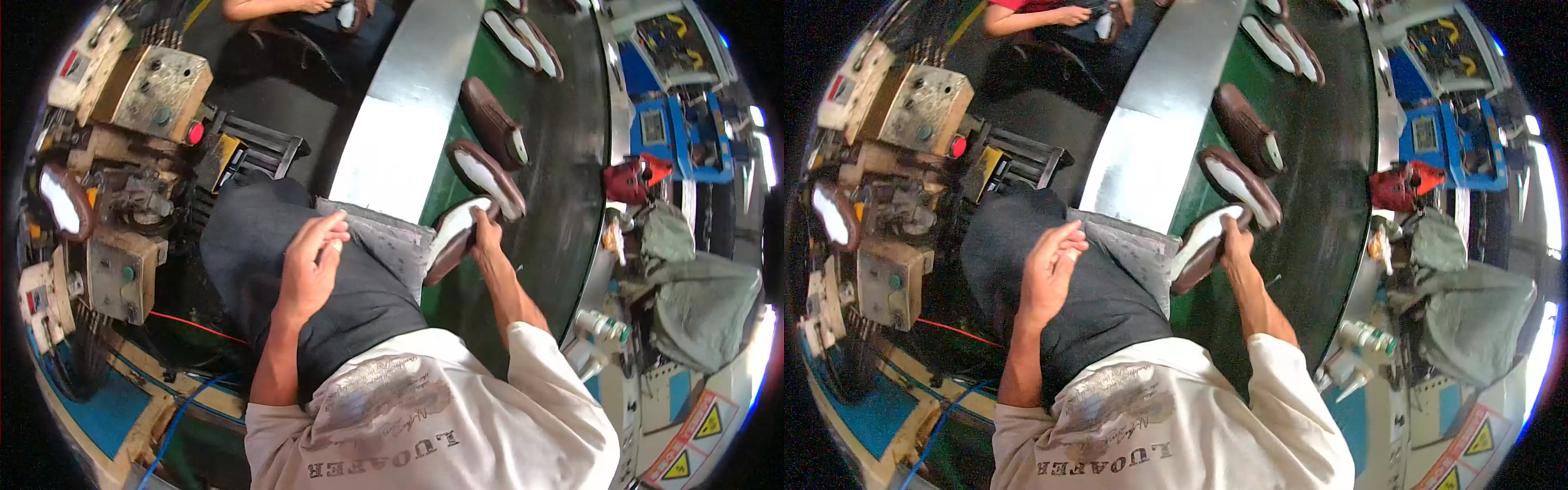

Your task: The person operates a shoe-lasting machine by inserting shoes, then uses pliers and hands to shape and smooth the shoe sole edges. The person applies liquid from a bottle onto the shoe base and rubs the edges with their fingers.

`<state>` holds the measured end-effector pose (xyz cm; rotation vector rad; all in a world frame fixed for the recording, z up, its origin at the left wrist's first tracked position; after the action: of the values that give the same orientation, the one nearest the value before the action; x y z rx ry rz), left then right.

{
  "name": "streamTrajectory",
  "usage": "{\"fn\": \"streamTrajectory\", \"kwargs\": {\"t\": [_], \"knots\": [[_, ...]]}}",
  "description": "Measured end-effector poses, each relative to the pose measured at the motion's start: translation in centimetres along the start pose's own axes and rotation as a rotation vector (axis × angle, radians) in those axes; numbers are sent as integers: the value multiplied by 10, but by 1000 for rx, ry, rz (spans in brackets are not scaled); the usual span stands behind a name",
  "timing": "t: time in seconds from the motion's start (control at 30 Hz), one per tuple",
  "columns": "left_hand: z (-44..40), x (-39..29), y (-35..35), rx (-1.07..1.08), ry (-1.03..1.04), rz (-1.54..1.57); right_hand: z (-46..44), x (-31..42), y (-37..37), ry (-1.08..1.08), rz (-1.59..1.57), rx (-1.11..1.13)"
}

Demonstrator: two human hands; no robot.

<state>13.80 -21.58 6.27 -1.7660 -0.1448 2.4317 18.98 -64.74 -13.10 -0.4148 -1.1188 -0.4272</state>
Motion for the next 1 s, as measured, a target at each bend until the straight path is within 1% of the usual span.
{"fn": "streamTrajectory", "kwargs": {"t": [0.03,0.07,0.1,0.13,0.17,0.23,0.3,0.33,0.37,0.43,0.47,0.5,0.57,0.6,0.63,0.7,0.73,0.77,0.8,0.83,0.9,0.93,1.0], "knots": [[1,6,2,10,-42,25,-1,19,5,-150,34,36],[0,9,4,-3,-62,85,13,64,14,-429,132,63],[-2,13,9,6,-87,144,22,106,24,-638,267,100],[-9,20,18,76,-127,191,29,136,25,-703,486,61],[-18,28,27,143,-162,239,45,176,37,-789,520,62],[-33,26,41,232,-226,338,60,227,52,-824,284,78],[-46,8,56,264,-285,437,78,260,70,-824,-45,91],[-54,2,60,310,-307,465,91,266,81,-732,-276,101],[-55,-6,58,289,-292,575,100,265,91,-618,-444,148],[-63,-9,32,168,-156,555,128,245,107,-458,-561,232],[-60,-10,7,42,-11,610,148,234,120,-391,-599,301],[-49,-9,-22,-65,6,608,168,221,133,-317,-634,371],[-15,-8,-80,-309,155,509,189,177,152,-127,-637,615],[3,-1,-103,-397,176,485,198,152,157,-44,-510,781],[19,10,-123,-466,111,502,217,133,168,22,-481,904],[53,21,-154,-673,51,179,244,92,172,193,-334,928],[66,25,-165,-736,33,84,265,93,181,217,-239,1022],[78,28,-173,-791,12,-9,263,79,188,-49,61,1197],[86,29,-177,-836,-10,-102,276,82,199,-182,188,1327],[91,27,-177,-836,5,-150,293,89,215,-322,320,1447],[94,19,-172,-821,44,-239,324,126,253,-510,495,1586],[93,17,-169,-815,41,-230,332,132,274,-767,444,1621],[87,10,-164,-798,44,-214,339,131,320,-661,433,1662]]}}
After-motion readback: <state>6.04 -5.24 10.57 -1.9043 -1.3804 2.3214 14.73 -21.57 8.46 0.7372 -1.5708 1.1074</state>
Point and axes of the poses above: each hand's wrist, its own z-axis away from the middle knuckle, its own y-axis out of the palm, x = y × z, the point moved 7 cm from there along -z, towards the middle knuckle, and after that the axes turned 15 degrees about -y, right-handed, at the moved point
